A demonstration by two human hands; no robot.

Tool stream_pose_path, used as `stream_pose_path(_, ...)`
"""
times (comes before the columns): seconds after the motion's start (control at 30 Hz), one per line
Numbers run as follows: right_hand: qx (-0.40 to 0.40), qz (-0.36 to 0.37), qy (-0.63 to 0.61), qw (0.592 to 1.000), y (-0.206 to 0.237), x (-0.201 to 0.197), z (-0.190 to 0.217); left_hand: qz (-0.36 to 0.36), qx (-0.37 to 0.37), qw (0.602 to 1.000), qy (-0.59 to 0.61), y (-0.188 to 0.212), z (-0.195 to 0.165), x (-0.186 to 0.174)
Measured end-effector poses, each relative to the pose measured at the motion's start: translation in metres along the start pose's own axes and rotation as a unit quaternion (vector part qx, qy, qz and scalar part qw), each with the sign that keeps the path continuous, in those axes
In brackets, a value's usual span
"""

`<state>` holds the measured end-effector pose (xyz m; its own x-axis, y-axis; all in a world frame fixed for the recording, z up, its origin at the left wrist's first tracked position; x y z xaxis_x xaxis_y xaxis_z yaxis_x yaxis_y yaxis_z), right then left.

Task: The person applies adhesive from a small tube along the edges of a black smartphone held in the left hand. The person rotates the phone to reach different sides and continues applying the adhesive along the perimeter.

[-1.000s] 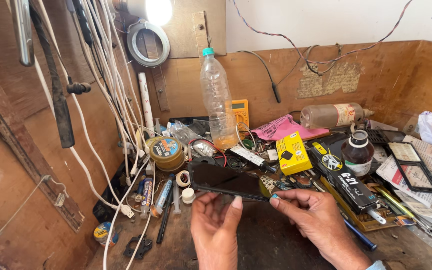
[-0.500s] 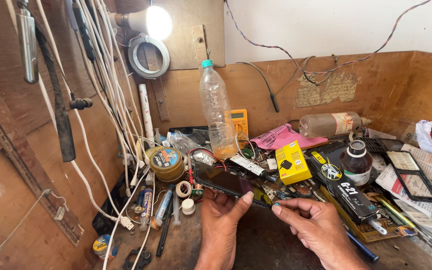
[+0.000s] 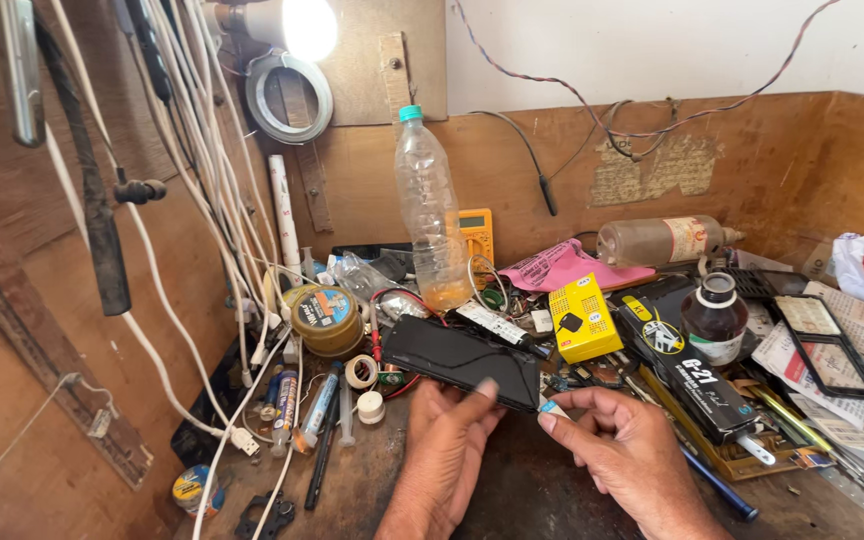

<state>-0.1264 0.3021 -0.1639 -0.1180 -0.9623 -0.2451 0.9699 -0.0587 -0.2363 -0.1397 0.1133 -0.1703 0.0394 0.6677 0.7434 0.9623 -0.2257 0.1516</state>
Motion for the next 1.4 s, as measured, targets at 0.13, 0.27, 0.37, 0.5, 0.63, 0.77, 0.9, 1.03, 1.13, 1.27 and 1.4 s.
stream_pose_path(0.13,0.01,0.011,0.022,1.0,0.001,0.0,0.003,0.039,0.032,0.999,-0.016,0.002,-0.002,0.003)
stream_pose_path(0.27,-0.006,0.032,0.02,0.999,-0.001,0.002,0.004,0.005,0.019,0.999,-0.026,0.006,-0.004,0.005)
stream_pose_path(0.37,0.005,0.035,0.015,0.999,-0.003,0.001,0.0,0.012,0.013,1.0,-0.025,0.009,-0.006,0.01)
stream_pose_path(0.5,0.005,0.033,0.042,0.999,-0.006,0.001,-0.002,-0.039,-0.011,0.998,-0.037,0.009,-0.004,0.01)
stream_pose_path(0.63,-0.002,0.034,0.04,0.999,-0.005,0.003,0.0,0.0,0.036,0.998,-0.057,0.011,-0.005,0.013)
stream_pose_path(0.77,0.004,0.036,0.05,0.998,-0.003,0.003,0.003,-0.007,0.038,0.997,-0.064,0.009,-0.003,0.012)
stream_pose_path(0.9,-0.017,0.041,0.058,0.997,-0.002,0.004,0.006,-0.023,0.017,0.997,-0.067,0.011,-0.003,0.011)
stream_pose_path(1.03,-0.022,0.045,0.038,0.998,-0.001,0.004,0.005,-0.034,0.003,0.997,-0.071,0.012,-0.004,0.014)
stream_pose_path(1.13,-0.026,0.048,0.037,0.998,-0.001,0.005,0.005,-0.038,-0.009,0.997,-0.067,0.014,-0.004,0.015)
stream_pose_path(1.27,-0.028,0.047,0.041,0.998,0.0,0.005,0.005,-0.032,-0.003,0.996,-0.079,0.015,-0.005,0.015)
stream_pose_path(1.4,-0.03,0.048,0.049,0.997,0.001,0.005,0.007,-0.037,-0.006,0.996,-0.084,0.014,-0.003,0.013)
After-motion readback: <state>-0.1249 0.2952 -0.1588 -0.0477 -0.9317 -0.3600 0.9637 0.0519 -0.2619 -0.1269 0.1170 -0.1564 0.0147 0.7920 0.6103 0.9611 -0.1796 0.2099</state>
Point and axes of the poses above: each hand's wrist, its own y-axis away from the middle knuckle, its own x-axis out of the palm, z = x × y, the point moved 4 cm from there along -y, towards the middle knuckle, and after that the axes turned 15 degrees about -x, right-handed, at the moved point
